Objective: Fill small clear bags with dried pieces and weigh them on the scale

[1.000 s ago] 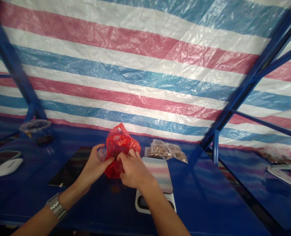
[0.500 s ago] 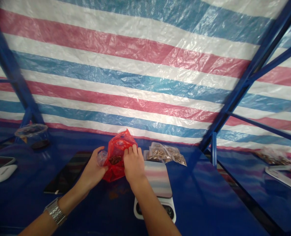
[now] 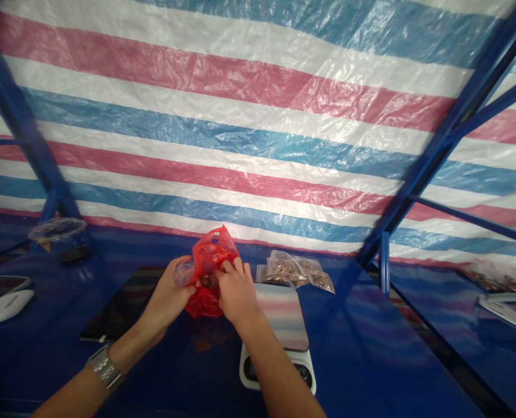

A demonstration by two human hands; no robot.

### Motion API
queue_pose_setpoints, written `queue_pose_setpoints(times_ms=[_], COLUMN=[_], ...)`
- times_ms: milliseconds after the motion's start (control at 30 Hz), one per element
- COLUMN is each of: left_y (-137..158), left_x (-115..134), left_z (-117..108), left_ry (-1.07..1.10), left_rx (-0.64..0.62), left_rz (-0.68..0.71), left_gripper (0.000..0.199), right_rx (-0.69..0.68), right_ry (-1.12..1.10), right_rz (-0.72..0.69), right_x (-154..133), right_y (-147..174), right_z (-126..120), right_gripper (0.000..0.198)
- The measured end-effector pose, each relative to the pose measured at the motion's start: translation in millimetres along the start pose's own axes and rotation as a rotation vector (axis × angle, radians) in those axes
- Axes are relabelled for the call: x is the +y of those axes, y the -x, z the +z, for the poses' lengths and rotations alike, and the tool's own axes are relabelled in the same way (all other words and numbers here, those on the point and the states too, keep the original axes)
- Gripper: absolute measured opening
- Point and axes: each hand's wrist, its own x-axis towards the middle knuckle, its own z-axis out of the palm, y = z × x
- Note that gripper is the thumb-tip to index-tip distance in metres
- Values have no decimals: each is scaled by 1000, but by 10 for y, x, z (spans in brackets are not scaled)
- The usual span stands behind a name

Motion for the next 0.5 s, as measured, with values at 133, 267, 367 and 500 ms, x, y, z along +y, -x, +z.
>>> queue_pose_setpoints(times_ms=[133,267,367,500], left_y=[-1,1,4,10], left_x=[-39,-71,-57,2], left_z=[-7,-25,-24,2], left_ry=[10,7,18,1], left_rx=[-18,-27,-39,-82], left_rz=[-43,-57,-60,-8], left_gripper=[66,68,68,65], right_rx=[14,20,25,24], right_ry=[-64,-164,-236,-263], right_rz=[9,53,103,174], right_x=[-29,-43,-29,9], right_y=[16,25,30,46], right_z=[8,14,22,34], right_gripper=[44,37,33,30])
